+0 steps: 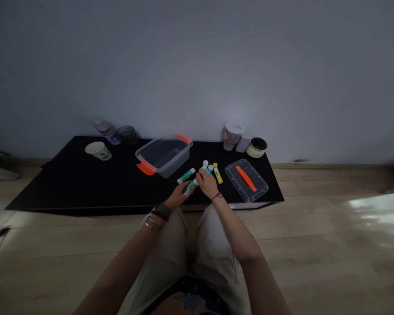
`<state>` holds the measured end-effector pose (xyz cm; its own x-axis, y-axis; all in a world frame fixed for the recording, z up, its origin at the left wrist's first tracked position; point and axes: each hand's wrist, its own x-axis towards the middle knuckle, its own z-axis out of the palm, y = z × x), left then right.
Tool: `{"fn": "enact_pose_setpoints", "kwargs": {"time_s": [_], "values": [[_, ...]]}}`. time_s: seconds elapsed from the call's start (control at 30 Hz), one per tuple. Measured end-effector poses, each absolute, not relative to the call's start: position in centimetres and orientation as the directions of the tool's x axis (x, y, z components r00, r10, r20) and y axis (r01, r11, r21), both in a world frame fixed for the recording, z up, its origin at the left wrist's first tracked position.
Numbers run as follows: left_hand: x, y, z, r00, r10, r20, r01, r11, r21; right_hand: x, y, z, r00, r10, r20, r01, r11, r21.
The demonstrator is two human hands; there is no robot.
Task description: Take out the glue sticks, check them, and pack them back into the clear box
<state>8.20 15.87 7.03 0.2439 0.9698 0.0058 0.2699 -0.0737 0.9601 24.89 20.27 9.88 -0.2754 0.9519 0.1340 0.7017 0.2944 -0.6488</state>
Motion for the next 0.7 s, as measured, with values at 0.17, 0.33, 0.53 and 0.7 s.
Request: {"fn": "enact_pose_setpoints", "kwargs": {"time_s": [0.17, 0.33, 0.53, 0.7], "values": [[8.2, 16.1, 6.9, 0.189, 0.978, 0.088, 0.368, -0.153, 0.917, 24.1, 20.2, 9.8, -0.213, 0.969, 0.125, 0.763, 0.245, -0.598], [8.7, 15.9, 7.0, 0.139, 0.980, 0.142, 0.518, -0.194, 0.833, 23.3, 20.4, 10.2, -0.170, 0.982, 0.085, 0.803, 0.188, -0.566], [9.3, 15.7, 6.5, 0.094, 0.985, 0.144, 0.600, -0.171, 0.781, 23.3, 19.9, 10.2, -0.026, 0.999, 0.022, 0.821, 0.034, -0.569], [10.1, 17.1, 6.2, 0.074, 0.995, 0.067, 0.367, -0.090, 0.926, 23.5, 18.6, 7.9, 0.081, 0.997, 0.011, 0.482, -0.029, -0.876]]}}
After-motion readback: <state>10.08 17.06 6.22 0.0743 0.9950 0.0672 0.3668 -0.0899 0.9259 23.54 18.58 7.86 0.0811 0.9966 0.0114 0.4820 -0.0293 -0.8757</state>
